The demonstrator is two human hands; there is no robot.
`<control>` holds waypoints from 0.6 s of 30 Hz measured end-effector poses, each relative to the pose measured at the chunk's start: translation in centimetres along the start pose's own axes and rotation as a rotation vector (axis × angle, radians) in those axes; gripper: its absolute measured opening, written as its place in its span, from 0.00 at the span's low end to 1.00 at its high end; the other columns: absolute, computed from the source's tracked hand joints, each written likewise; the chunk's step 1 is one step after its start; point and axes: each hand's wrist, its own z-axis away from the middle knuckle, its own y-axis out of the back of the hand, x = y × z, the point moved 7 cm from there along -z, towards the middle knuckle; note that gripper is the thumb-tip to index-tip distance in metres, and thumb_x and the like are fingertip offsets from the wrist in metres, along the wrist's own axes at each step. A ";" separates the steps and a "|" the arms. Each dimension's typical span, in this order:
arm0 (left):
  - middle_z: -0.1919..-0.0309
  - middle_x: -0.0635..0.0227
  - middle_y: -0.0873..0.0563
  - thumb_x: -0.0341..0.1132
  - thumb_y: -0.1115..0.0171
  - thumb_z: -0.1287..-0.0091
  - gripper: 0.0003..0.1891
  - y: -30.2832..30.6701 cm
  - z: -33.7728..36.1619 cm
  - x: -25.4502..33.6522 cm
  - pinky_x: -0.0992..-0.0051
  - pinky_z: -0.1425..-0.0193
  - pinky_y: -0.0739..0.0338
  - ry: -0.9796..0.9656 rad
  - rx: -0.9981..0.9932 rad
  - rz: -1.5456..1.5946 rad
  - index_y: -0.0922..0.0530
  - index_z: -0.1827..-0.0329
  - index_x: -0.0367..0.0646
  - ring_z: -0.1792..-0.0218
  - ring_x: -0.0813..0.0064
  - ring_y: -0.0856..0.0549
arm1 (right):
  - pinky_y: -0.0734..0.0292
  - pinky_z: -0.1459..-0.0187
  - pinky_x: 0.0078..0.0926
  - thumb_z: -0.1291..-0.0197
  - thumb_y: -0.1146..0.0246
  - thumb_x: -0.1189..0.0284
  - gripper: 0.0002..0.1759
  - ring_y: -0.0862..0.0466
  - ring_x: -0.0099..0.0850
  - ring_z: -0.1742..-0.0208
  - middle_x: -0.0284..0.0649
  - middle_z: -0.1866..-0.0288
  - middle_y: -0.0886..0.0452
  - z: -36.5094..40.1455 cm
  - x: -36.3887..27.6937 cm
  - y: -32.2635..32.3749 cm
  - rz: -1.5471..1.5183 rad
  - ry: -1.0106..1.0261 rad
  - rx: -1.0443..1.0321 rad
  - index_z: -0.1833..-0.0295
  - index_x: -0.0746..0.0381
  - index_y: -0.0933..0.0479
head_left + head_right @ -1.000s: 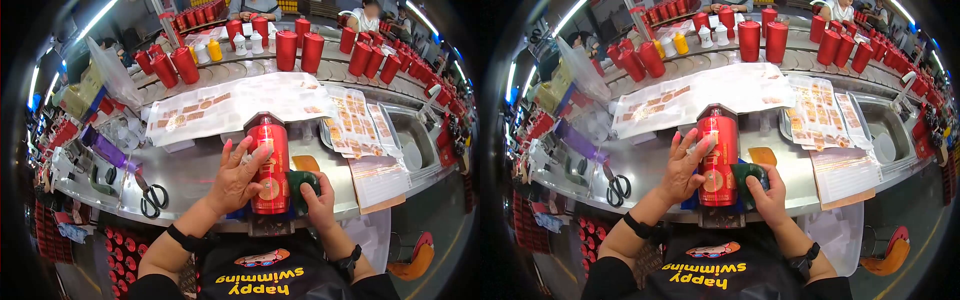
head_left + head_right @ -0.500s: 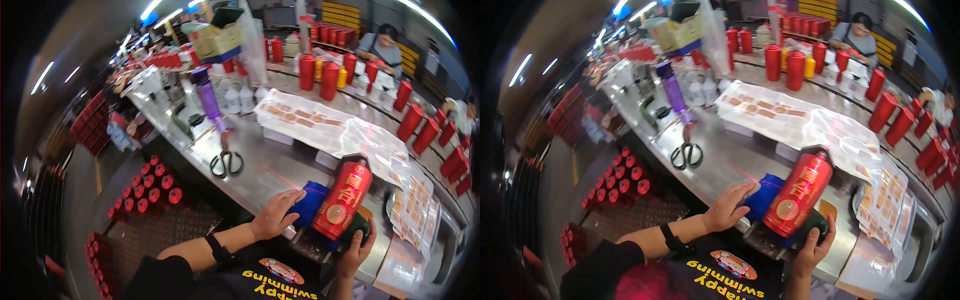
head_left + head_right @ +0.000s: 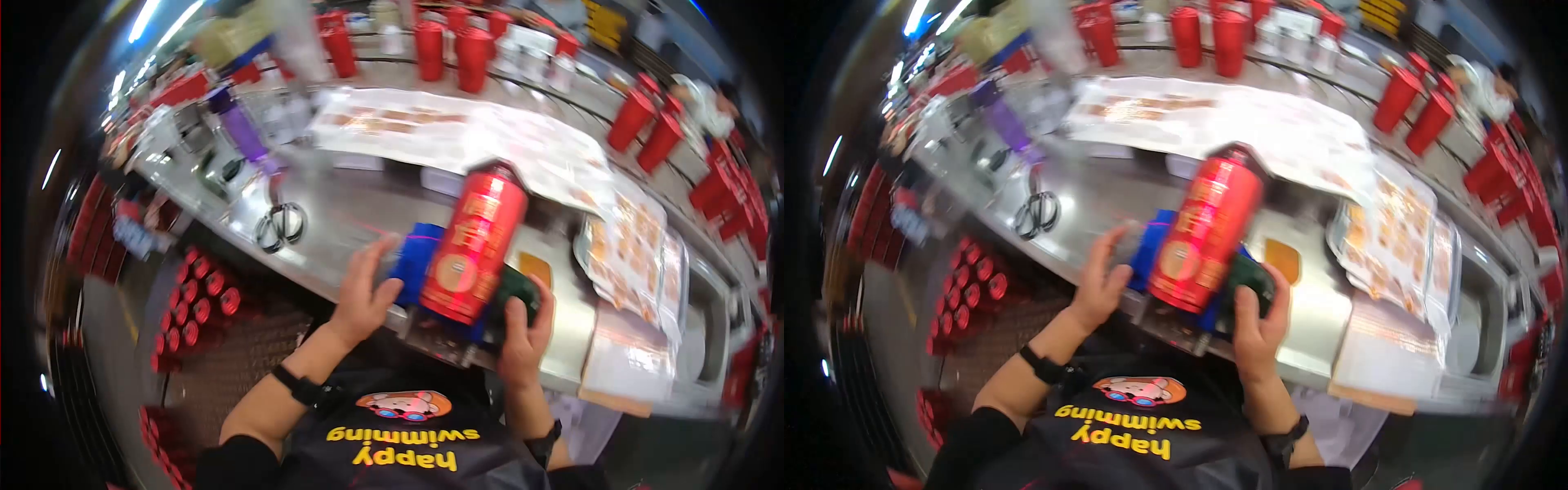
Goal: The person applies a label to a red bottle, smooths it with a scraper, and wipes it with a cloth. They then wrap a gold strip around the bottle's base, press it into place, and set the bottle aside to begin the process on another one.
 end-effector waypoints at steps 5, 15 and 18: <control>0.31 0.43 0.31 0.56 0.32 0.38 0.49 -2.3 -2.3 7.6 0.50 0.23 0.48 -0.328 -0.274 -0.208 0.43 0.24 0.32 0.29 0.42 0.34 | 0.27 0.46 0.22 0.32 0.37 0.71 0.21 0.23 0.23 0.50 0.36 0.49 0.22 -0.3 -0.4 -0.6 -0.181 -0.050 0.008 0.37 0.65 0.30; 0.28 0.41 0.35 0.65 0.36 0.41 0.57 -3.4 -2.7 5.1 0.43 0.23 0.53 -0.413 -0.270 -0.208 0.50 0.21 0.32 0.28 0.43 0.34 | 0.27 0.58 0.35 0.44 0.30 0.76 0.17 0.20 0.40 0.60 0.41 0.60 0.19 -1.6 -6.2 -1.9 0.634 0.618 -0.008 0.48 0.61 0.22; 0.27 0.41 0.36 0.67 0.40 0.39 0.57 -3.5 -2.6 4.1 0.44 0.22 0.54 -0.365 -0.289 -0.136 0.51 0.21 0.30 0.27 0.44 0.35 | 0.27 0.57 0.34 0.47 0.29 0.79 0.17 0.20 0.40 0.59 0.39 0.60 0.19 0.8 -9.5 -4.2 0.625 0.684 -0.298 0.50 0.60 0.20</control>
